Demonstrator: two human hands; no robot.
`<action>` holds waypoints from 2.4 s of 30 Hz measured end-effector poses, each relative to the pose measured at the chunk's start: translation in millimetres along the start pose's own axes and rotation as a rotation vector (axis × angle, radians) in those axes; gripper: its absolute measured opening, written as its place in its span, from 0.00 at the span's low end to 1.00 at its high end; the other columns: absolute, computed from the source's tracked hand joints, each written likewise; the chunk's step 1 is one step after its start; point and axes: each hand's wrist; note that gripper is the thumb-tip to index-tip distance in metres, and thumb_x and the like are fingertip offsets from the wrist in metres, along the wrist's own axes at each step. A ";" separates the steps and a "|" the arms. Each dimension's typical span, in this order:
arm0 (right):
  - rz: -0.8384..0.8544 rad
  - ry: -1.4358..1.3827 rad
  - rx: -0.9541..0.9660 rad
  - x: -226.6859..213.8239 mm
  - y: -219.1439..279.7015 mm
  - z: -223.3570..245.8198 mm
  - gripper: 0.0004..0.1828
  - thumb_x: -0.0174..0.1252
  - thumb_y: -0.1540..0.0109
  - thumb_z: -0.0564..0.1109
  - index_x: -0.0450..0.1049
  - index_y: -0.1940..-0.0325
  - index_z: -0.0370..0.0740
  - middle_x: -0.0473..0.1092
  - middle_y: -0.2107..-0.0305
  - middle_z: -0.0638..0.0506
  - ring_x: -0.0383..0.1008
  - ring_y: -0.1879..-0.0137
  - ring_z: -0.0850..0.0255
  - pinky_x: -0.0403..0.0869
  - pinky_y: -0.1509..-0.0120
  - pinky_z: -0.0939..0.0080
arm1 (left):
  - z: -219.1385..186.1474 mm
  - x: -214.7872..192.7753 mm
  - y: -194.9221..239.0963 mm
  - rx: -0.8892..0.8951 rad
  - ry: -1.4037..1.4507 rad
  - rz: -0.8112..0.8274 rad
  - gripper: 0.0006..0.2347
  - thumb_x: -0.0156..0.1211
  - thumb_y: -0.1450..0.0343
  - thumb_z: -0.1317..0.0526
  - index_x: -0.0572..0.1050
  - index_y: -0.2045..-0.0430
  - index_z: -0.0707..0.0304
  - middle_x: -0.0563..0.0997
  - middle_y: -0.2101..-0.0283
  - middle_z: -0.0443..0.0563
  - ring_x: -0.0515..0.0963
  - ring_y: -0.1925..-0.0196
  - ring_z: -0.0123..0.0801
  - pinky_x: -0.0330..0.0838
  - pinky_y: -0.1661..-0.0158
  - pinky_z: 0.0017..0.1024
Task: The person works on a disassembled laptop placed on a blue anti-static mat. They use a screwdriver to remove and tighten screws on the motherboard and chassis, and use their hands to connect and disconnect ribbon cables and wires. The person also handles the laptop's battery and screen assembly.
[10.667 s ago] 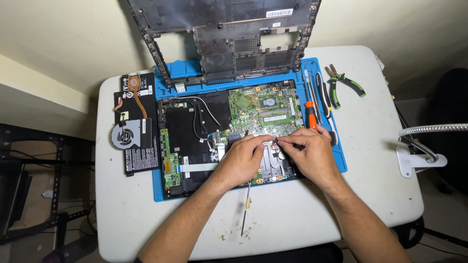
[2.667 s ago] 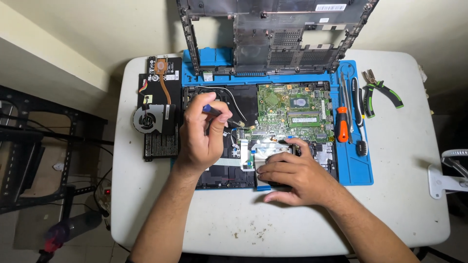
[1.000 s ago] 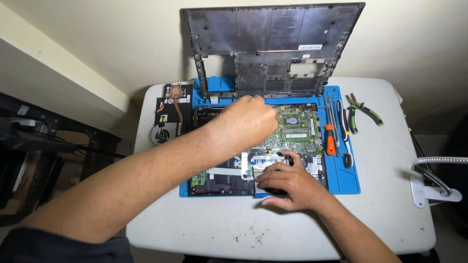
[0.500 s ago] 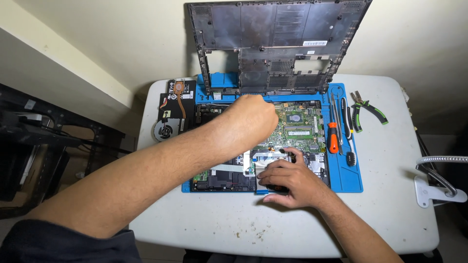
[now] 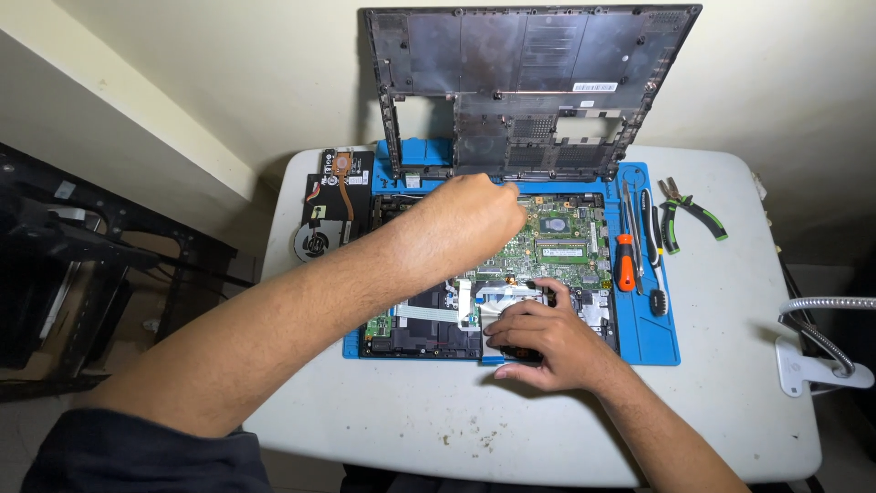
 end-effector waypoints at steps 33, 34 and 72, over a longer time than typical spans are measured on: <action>-0.082 -0.068 -0.173 3.9 4.8 -11.6 0.24 0.51 0.35 0.69 0.82 0.59 0.52 0.81 0.58 0.63 0.78 0.50 0.64 0.47 0.31 0.31 | 6.2 14.2 -4.9 -0.137 0.065 0.272 0.14 0.64 0.39 0.81 0.75 0.87 0.56 0.74 0.85 0.46 0.81 0.79 0.38 0.78 0.77 0.36; -0.084 -0.069 -0.171 3.8 4.9 -11.4 0.24 0.51 0.35 0.69 0.82 0.59 0.52 0.81 0.58 0.63 0.78 0.50 0.64 0.47 0.31 0.31 | 5.9 17.4 -5.1 -0.135 0.065 0.274 0.14 0.64 0.39 0.81 0.75 0.87 0.56 0.74 0.85 0.46 0.81 0.79 0.38 0.78 0.77 0.36; -0.029 -0.025 -0.026 0.4 2.0 0.3 0.27 0.55 0.38 0.75 0.83 0.61 0.54 0.82 0.63 0.54 0.79 0.49 0.60 0.52 0.29 0.31 | -1.9 0.0 7.0 -0.123 0.067 0.118 0.06 0.63 0.33 0.73 0.83 0.82 0.68 0.82 0.81 0.60 0.84 0.79 0.45 0.82 0.75 0.37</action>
Point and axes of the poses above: each hand's wrist, its own y-axis away from the middle knuckle, its own x-axis out of the palm, z = x × y
